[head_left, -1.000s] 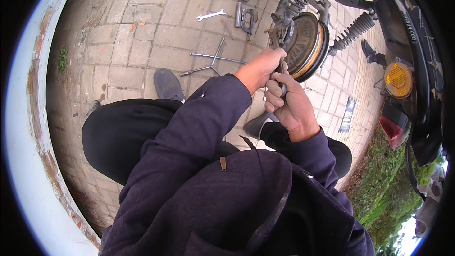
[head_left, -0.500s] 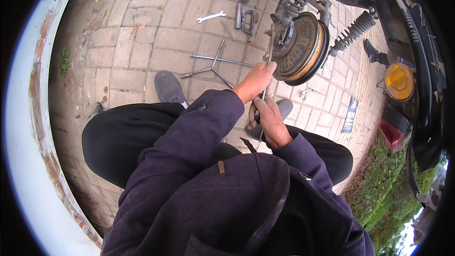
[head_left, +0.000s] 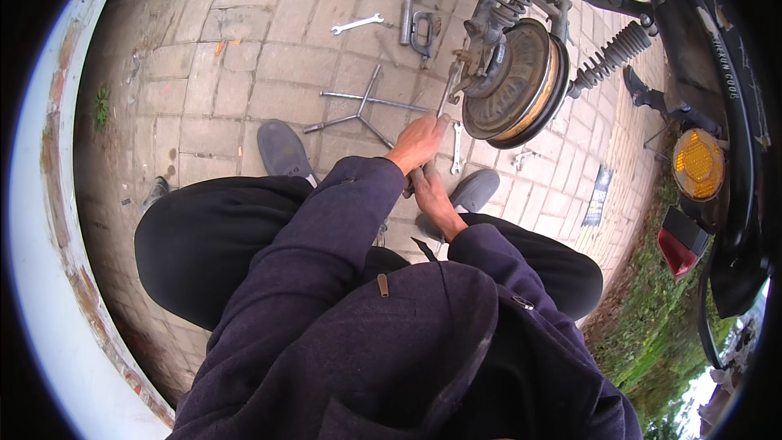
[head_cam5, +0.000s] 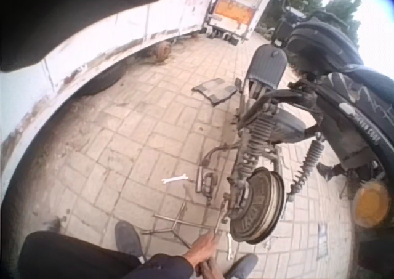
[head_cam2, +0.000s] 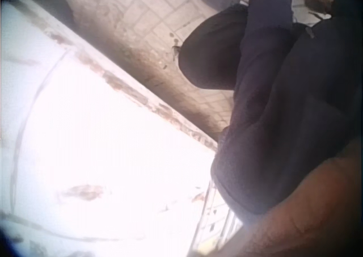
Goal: The person squats beside a scooter and uses a wrench to loosen and tighten bolts on the rear wheel hub. They repeatedly adjust the wheel cover and hub components, occasionally picking up and setting down tools on the paved ground.
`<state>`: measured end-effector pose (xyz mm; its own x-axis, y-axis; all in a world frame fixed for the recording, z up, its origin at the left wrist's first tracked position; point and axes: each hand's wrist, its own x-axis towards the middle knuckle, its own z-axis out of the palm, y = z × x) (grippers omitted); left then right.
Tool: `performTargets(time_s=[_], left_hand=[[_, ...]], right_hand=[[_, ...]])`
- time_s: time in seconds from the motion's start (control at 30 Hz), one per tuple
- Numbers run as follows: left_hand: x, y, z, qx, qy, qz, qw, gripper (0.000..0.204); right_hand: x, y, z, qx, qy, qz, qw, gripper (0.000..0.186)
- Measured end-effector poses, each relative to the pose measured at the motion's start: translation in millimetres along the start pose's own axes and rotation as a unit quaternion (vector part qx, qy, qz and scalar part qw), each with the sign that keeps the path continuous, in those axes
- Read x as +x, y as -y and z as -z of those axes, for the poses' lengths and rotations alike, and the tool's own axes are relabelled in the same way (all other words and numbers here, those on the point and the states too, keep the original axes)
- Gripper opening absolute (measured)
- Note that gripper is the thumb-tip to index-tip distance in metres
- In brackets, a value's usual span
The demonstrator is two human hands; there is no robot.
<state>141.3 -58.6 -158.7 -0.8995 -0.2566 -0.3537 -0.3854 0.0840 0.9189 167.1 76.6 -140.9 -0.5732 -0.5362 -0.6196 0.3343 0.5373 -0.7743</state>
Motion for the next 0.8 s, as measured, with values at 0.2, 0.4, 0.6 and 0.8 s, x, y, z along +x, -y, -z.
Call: performTargets(time_s=[0.2, 0.4, 0.6, 0.8], left_hand=[[-5, 0, -5, -0.002, 0.018, 0.021, 1.000, 0.057], [-5, -7, -3, 0.025, 0.001, -0.003, 1.000, 0.054], [10, -8, 1, 0.042, -0.011, -0.003, 0.999, 0.053], [22, -5, 4, 0.017, -0.004, -0.013, 1.000, 0.051]], right_hand=[[-3, -16, 1, 0.001, -0.006, 0.028, 1.000, 0.023], [0, -13, 5, -0.014, -0.021, -0.005, 1.000, 0.025], [17, -16, 8, -0.007, -0.017, 0.033, 0.999, 0.027], [40, -19, 8, -0.016, -0.048, 0.036, 0.998, 0.030]])
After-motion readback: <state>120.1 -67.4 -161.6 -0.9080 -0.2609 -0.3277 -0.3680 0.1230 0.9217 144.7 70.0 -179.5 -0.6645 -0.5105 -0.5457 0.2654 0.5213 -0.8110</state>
